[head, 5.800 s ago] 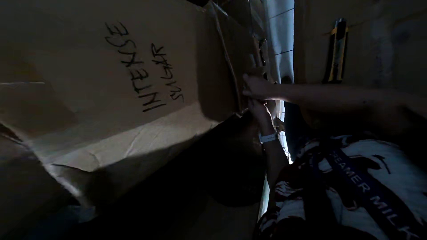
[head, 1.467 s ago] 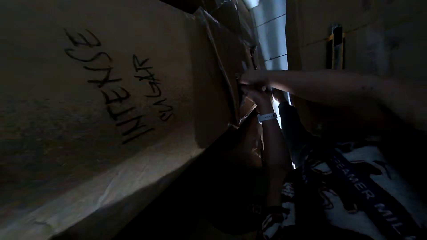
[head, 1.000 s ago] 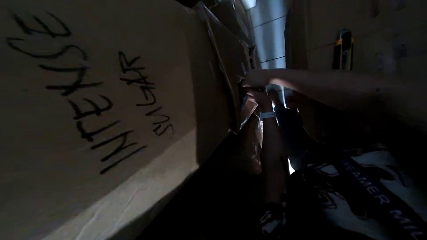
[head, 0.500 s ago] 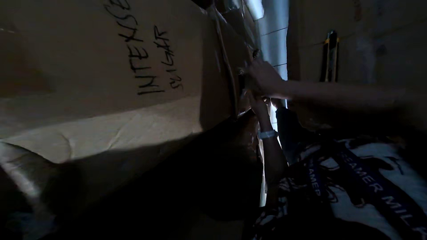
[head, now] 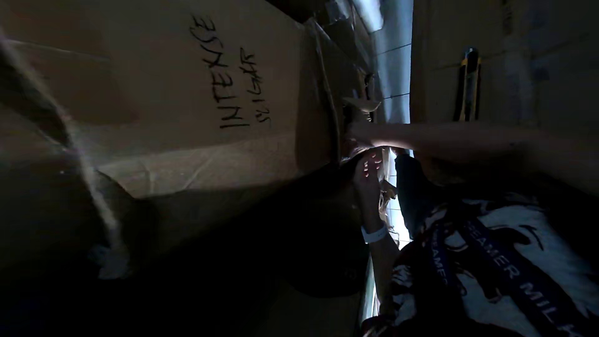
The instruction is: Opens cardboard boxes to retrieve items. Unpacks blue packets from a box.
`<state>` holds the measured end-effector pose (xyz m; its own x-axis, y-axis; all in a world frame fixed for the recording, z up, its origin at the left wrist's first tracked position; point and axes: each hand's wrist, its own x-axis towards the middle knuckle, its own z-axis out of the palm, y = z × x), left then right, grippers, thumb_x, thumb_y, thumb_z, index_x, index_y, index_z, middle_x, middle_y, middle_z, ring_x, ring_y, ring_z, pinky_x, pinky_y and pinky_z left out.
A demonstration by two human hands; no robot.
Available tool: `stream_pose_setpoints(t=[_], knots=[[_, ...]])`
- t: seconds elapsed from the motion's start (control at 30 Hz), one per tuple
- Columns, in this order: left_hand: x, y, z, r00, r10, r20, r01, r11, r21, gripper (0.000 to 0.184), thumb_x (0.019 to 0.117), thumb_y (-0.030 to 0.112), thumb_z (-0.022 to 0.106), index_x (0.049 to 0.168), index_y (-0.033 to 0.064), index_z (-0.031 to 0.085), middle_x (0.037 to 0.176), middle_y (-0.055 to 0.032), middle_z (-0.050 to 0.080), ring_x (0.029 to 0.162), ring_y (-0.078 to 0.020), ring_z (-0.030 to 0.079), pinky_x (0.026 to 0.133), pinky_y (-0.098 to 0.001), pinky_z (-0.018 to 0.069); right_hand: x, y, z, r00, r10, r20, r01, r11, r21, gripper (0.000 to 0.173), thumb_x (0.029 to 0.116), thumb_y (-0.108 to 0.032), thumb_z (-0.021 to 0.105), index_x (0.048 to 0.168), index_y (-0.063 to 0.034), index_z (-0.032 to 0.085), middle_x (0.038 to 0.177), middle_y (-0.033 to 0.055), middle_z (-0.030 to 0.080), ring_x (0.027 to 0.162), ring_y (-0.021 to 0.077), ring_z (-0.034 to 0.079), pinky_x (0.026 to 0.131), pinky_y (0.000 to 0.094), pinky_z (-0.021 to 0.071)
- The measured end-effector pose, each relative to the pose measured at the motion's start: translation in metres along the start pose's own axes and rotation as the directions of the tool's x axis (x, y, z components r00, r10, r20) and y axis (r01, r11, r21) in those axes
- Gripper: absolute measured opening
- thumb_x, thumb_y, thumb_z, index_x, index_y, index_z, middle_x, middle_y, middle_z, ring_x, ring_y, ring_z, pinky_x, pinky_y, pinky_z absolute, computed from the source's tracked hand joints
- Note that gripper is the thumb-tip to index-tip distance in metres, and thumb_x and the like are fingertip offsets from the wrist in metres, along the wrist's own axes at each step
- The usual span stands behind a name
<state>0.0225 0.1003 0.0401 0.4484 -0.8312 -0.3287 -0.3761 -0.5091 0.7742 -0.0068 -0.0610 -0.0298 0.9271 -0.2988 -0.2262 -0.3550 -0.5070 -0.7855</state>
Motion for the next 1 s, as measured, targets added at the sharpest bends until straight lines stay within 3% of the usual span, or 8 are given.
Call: stream_pose_setpoints(t=[0.2, 0.3, 0.43, 0.6, 0.73, 0.83, 0.9, 1.0], knots=[[-0.006, 0.009, -0.013, 0.974, 0.041, -0.224, -0.037, 0.999, 0.019, 0.027, 0.1051, 0.005, 0.050, 0.122, -0.0103, 0.064, 0.096, -0.0153, 0.073, 0.082, -0.0102, 0.069, 0.077, -0.0252, 0.0564, -0.021, -0.009, 0.017, 0.971, 0.054, -0.235, -0.014, 0.985, 0.172, 0.021, 0.0953, -0.004, 0.067, 0.111, 0.0093, 0.070, 0.120, 0.0299, 0.065, 0.119, 0.0475, 0.059, 0.104, 0.0614, 0.0445], [-0.008, 0.009, -0.014, 0.945, 0.089, -0.315, -0.090, 0.996, 0.013, 0.027, 0.1063, 0.007, 0.049, 0.121, -0.0096, 0.064, 0.094, -0.0129, 0.072, 0.081, -0.0077, 0.069, 0.075, -0.0229, 0.0564, -0.017, -0.003, 0.033, 0.932, 0.049, -0.360, 0.015, 0.984, 0.175, 0.019, 0.0941, -0.003, 0.067, 0.109, 0.0083, 0.071, 0.116, 0.0278, 0.067, 0.118, 0.0454, 0.061, 0.106, 0.0581, 0.0449], [-0.006, 0.013, -0.011, 0.925, 0.151, -0.350, -0.132, 0.988, 0.077, 0.031, 0.1087, 0.012, 0.046, 0.122, -0.0103, 0.062, 0.102, -0.0157, 0.071, 0.089, -0.0106, 0.068, 0.083, -0.0263, 0.0556, -0.022, -0.011, 0.036, 0.920, 0.109, -0.375, -0.029, 0.977, 0.213, 0.018, 0.0966, -0.002, 0.063, 0.109, 0.0074, 0.071, 0.115, 0.0271, 0.067, 0.118, 0.0444, 0.061, 0.107, 0.0574, 0.0449], [0.032, 0.041, 0.001, 0.950, 0.248, -0.191, -0.205, 0.953, 0.221, 0.032, 0.1067, 0.011, 0.048, 0.128, -0.0068, 0.063, 0.116, -0.0217, 0.070, 0.102, -0.0226, 0.069, 0.092, -0.0348, 0.0554, -0.044, -0.031, 0.036, 0.853, 0.272, -0.446, -0.049, 0.891, 0.451, 0.027, 0.1022, -0.008, 0.056, 0.123, 0.0048, 0.067, 0.119, 0.0239, 0.068, 0.116, 0.0360, 0.064, 0.106, 0.0515, 0.0474], [0.064, 0.080, 0.003, 0.996, 0.067, 0.067, -0.093, 0.829, 0.552, 0.036, 0.1084, 0.016, 0.043, 0.135, -0.0020, 0.061, 0.131, -0.0242, 0.064, 0.124, -0.0347, 0.062, 0.108, -0.0480, 0.0468, -0.057, -0.045, 0.029, 0.799, 0.436, -0.414, -0.010, 0.698, 0.716, 0.037, 0.0993, -0.010, 0.064, 0.132, 0.0072, 0.060, 0.125, 0.0260, 0.065, 0.119, 0.0330, 0.063, 0.106, 0.0485, 0.0467], [0.049, 0.070, 0.007, 0.999, -0.026, 0.040, -0.004, 0.776, 0.630, 0.039, 0.1101, 0.022, 0.039, 0.135, -0.0001, 0.061, 0.132, -0.0240, 0.064, 0.126, -0.0360, 0.061, 0.108, -0.0514, 0.0461, -0.043, -0.027, 0.049, 0.829, 0.367, -0.421, -0.153, 0.874, 0.461, 0.043, 0.1013, -0.019, 0.062, 0.137, 0.0039, 0.056, 0.136, 0.0241, 0.060, 0.130, 0.0339, 0.056, 0.113, 0.0487, 0.0428], [0.029, 0.052, 0.010, 0.996, 0.075, -0.039, -0.039, 0.819, 0.572, 0.039, 0.1097, 0.019, 0.040, 0.135, -0.0008, 0.061, 0.137, -0.0226, 0.061, 0.130, -0.0348, 0.057, 0.112, -0.0489, 0.0422, -0.031, -0.021, 0.069, 0.796, 0.289, -0.532, -0.157, 0.947, 0.281, 0.040, 0.1016, -0.027, 0.058, 0.127, 0.0029, 0.064, 0.127, 0.0239, 0.064, 0.123, 0.0363, 0.060, 0.108, 0.0504, 0.0470], [-0.009, 0.030, 0.014, 0.979, 0.198, -0.045, -0.159, 0.883, 0.441, 0.042, 0.1091, 0.015, 0.042, 0.149, 0.0028, 0.050, 0.153, -0.0161, 0.050, 0.140, -0.0306, 0.050, 0.116, -0.0452, 0.0399, -0.051, -0.041, 0.063, 0.814, 0.421, -0.400, -0.181, 0.838, 0.515, 0.036, 0.1060, -0.017, 0.052, 0.129, 0.0080, 0.062, 0.129, 0.0268, 0.063, 0.125, 0.0374, 0.059, 0.109, 0.0500, 0.0450]])
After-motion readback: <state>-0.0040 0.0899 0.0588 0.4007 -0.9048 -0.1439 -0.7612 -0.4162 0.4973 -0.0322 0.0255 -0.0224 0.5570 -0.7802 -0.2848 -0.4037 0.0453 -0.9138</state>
